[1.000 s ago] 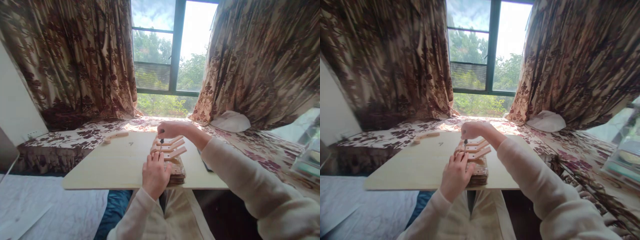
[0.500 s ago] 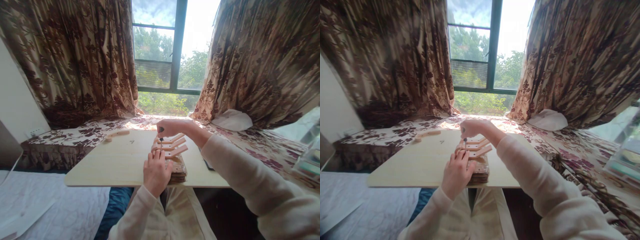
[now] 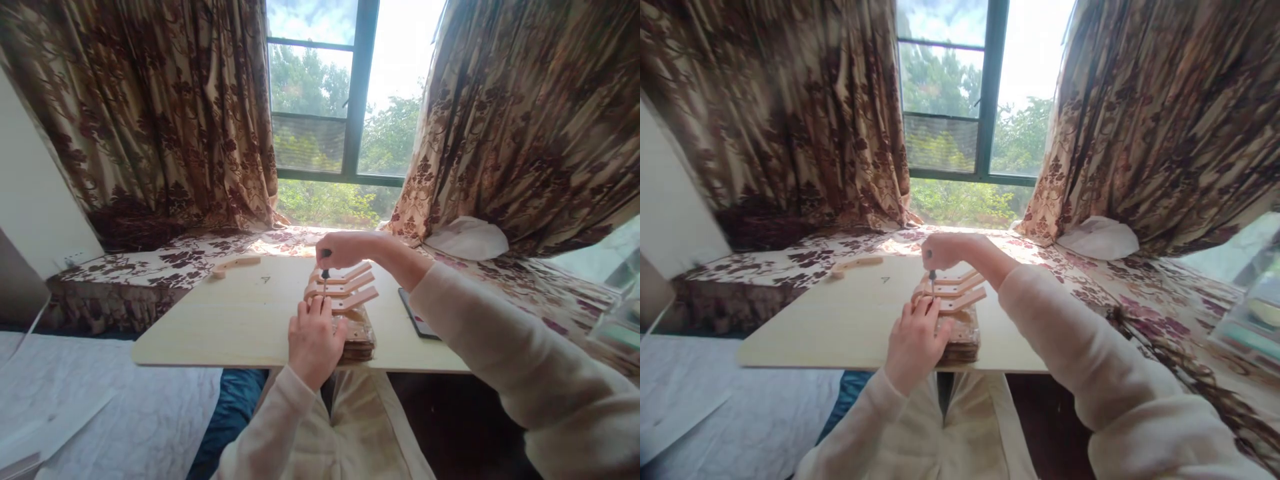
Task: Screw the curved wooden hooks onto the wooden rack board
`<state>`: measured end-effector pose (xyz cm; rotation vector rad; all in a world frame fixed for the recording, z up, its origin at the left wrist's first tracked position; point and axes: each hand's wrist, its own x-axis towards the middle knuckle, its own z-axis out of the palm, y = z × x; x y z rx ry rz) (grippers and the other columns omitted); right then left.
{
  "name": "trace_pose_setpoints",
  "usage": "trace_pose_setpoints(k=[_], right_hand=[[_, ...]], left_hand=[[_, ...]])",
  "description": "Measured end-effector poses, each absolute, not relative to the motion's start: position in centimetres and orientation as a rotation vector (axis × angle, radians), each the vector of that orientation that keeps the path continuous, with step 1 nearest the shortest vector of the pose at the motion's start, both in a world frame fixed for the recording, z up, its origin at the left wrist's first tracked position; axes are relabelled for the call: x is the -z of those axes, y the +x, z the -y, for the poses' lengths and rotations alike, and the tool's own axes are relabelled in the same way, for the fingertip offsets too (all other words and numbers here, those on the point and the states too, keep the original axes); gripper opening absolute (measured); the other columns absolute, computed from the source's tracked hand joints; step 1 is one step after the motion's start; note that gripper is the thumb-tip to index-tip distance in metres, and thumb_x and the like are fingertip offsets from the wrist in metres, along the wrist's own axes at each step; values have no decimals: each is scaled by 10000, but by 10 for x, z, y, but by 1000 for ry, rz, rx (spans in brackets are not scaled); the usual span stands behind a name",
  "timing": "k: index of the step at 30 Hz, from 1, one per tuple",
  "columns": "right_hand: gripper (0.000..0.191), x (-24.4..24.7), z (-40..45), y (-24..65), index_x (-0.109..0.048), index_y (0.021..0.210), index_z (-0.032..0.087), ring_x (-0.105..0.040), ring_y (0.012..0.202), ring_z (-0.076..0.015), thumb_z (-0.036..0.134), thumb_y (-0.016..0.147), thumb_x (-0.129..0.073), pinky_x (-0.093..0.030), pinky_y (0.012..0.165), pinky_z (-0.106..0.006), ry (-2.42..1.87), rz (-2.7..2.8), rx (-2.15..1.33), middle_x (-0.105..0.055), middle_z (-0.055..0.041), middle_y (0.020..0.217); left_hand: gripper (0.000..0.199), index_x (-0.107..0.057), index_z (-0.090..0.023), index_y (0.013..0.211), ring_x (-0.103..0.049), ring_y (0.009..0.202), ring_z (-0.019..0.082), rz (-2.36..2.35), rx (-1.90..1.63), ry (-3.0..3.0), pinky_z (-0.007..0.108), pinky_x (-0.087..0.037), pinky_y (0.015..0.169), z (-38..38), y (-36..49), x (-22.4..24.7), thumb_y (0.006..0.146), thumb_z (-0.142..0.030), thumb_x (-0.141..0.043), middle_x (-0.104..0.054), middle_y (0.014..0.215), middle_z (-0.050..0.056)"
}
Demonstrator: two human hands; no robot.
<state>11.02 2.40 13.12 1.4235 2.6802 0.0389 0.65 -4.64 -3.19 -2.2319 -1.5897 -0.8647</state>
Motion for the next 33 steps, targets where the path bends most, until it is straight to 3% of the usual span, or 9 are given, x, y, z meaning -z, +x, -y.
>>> trace_pose_setpoints(k=[4, 7, 12, 16, 19, 22, 33], right_hand=[[266, -125, -24, 113, -607, 994, 129, -612, 802, -155, 364, 900, -521, -513, 705, -338, 1536, -2687, -107, -631, -43, 950], [244, -129, -25, 117, -619, 946, 127, -602, 690, -122, 351, 892, -537, -506, 630, -294, 1477, -2708, -19, -638, -18, 836], [171, -134, -23, 121, -684, 934, 119, -545, 576, -78, 170, 808, -579, -411, 543, -200, 1393, -2743, 152, -641, -5, 684], [244, -130, -28, 125, -702, 836, 66, -506, 550, -90, 223, 834, -516, -356, 526, -223, 1463, -2742, 112, -630, -43, 633], [273, -130, -35, 127, -704, 838, 68, -511, 587, -102, 277, 824, -529, -346, 540, -230, 1438, -2771, 88, -651, -62, 697], [216, -133, -40, 129, -704, 905, 105, -537, 647, -100, 218, 747, -609, -362, 568, -210, 1300, -2802, 140, -677, -45, 800], [225, -141, -78, 138, -678, 921, 167, -502, 666, -123, 210, 759, -528, -326, 570, -240, 1035, -2846, 96, -676, -50, 840]], left_hand=[[337, -553, -203, 1163, -480, 1002, 262, 1577, 875, -2227, 372, -430, 802, 47, 6, 31, 866, -351, -497, -572, 1124, 73], [324, -565, -201, 1145, -489, 984, 260, 1563, 887, -2219, 367, -432, 792, 47, 6, 30, 859, -347, -514, -582, 1108, 68], [366, -550, -176, 1183, -486, 992, 272, 1555, 884, -2241, 389, -431, 826, 47, 7, 31, 871, -355, -490, -575, 1112, 91], [418, -502, -156, 1253, -469, 1046, 277, 1536, 873, -2302, 403, -409, 901, 47, 2, 33, 895, -365, -444, -542, 1195, 104], [553, -471, -135, 1286, -433, 1133, 292, 1474, 848, -2382, 401, -393, 955, 48, -6, 32, 851, -474, -515, -502, 1277, 112], [745, -449, -102, 1298, -411, 1169, 310, 1421, 817, -2439, 402, -398, 973, 49, -12, 32, 737, -555, -636, -478, 1312, 126], [749, -442, -93, 1295, -459, 1158, 333, 1449, 874, -2446, 442, -453, 921, 1, -1, 30, 685, -437, -708, -470, 1336, 161]])
